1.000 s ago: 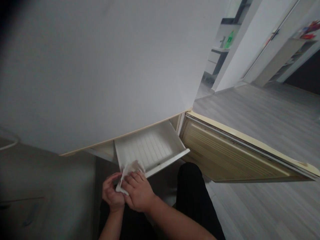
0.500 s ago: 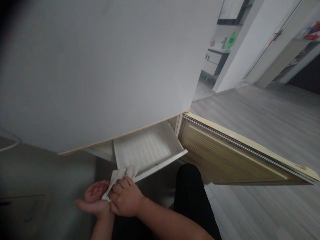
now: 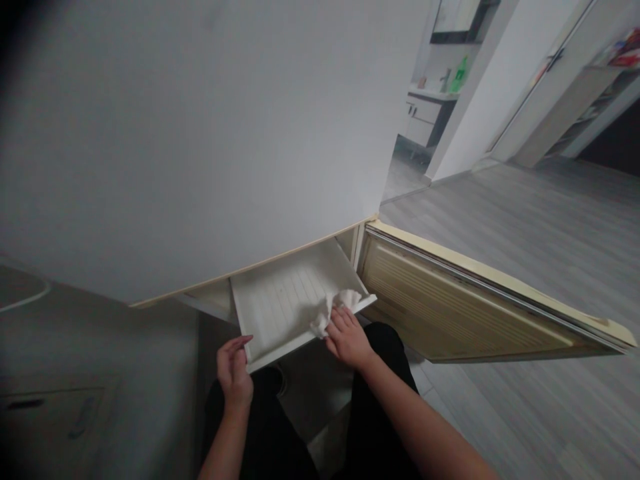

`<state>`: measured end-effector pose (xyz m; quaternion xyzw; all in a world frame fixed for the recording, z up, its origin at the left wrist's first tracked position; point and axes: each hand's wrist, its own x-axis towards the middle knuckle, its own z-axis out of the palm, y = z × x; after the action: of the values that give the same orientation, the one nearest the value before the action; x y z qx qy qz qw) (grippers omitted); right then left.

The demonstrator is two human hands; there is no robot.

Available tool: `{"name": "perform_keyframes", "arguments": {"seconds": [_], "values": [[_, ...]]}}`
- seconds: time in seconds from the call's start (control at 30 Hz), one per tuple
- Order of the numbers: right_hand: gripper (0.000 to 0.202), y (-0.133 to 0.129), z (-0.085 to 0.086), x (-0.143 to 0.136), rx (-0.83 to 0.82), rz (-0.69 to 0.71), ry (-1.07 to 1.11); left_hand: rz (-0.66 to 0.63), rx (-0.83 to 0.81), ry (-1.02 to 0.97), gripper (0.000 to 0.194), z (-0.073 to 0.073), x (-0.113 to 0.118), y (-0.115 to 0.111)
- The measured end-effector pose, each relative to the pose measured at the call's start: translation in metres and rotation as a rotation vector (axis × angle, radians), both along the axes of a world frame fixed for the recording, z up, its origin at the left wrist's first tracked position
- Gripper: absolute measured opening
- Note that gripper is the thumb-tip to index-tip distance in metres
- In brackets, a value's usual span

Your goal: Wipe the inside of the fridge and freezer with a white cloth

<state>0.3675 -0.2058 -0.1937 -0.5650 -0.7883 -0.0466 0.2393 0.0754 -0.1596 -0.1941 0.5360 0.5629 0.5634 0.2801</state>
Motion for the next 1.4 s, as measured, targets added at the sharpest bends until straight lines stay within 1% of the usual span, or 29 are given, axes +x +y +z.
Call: {"name": "perform_keyframes", "arguments": {"seconds": [0.07,0.13,0.17,0.23,0.33,0.5,0.6,0.67,0.77,0.83,0.9,0.97,1.0,1.07,1.13,1.17,1.27,1.33,1.4], "values": [[0.033,0.003,0.003,0.018,0.01,-0.218,0.026,-0.06,0.003,0.085,0.046,0.0,0.0,0.001],[0.036,0.01,0.008,0.029,-0.009,-0.422,0.07,-0.073,0.009,0.175,0.045,-0.002,0.0,0.002],[0.037,0.014,0.009,0.031,-0.02,-0.5,0.096,-0.064,0.014,0.209,0.045,-0.002,0.0,0.003],[0.038,0.023,0.011,0.031,-0.022,-0.599,0.15,-0.031,0.024,0.235,0.043,-0.004,0.001,0.004],[0.037,0.029,0.008,0.027,0.028,-0.627,0.217,-0.006,0.026,0.247,0.039,-0.005,0.003,0.006],[0.036,0.021,-0.003,0.02,0.076,-0.591,0.287,0.014,0.024,0.25,0.037,-0.004,0.005,0.006],[0.036,0.01,-0.012,0.002,0.095,-0.54,0.327,0.027,0.019,0.244,0.036,-0.002,0.006,0.006],[0.036,0.004,-0.018,-0.024,0.103,-0.502,0.343,0.036,0.016,0.235,0.036,-0.002,0.007,0.006],[0.035,-0.006,-0.027,-0.08,0.079,-0.391,0.354,0.045,0.004,0.219,0.036,-0.002,0.008,0.005],[0.037,-0.011,-0.03,-0.121,0.044,-0.24,0.349,0.047,-0.009,0.209,0.037,-0.002,0.007,0.005],[0.046,-0.015,-0.03,-0.155,0.001,-0.084,0.33,0.041,-0.021,0.196,0.037,-0.002,0.007,0.004],[0.053,-0.014,-0.027,-0.175,-0.04,0.014,0.308,0.033,-0.025,0.181,0.037,-0.002,0.005,0.003],[0.053,-0.012,-0.026,-0.177,-0.048,0.054,0.288,0.03,-0.024,0.177,0.038,-0.002,0.005,0.002],[0.048,-0.006,-0.023,-0.166,-0.024,0.141,0.231,0.028,-0.014,0.184,0.038,-0.003,0.005,0.002],[0.043,0.0,-0.018,-0.139,0.031,0.204,0.169,0.034,0.009,0.211,0.036,-0.006,0.005,0.003],[0.042,0.002,-0.015,-0.12,0.055,0.202,0.15,0.039,0.023,0.228,0.035,-0.007,0.005,0.004],[0.033,0.007,-0.004,-0.058,0.069,0.086,0.142,0.05,0.077,0.281,0.032,-0.01,0.005,0.006],[0.031,0.009,0.002,-0.019,0.073,-0.034,0.154,0.051,0.116,0.323,0.029,-0.01,0.005,0.007],[0.031,0.012,0.004,0.012,0.082,-0.174,0.191,0.054,0.16,0.379,0.025,-0.009,0.005,0.007]]}}
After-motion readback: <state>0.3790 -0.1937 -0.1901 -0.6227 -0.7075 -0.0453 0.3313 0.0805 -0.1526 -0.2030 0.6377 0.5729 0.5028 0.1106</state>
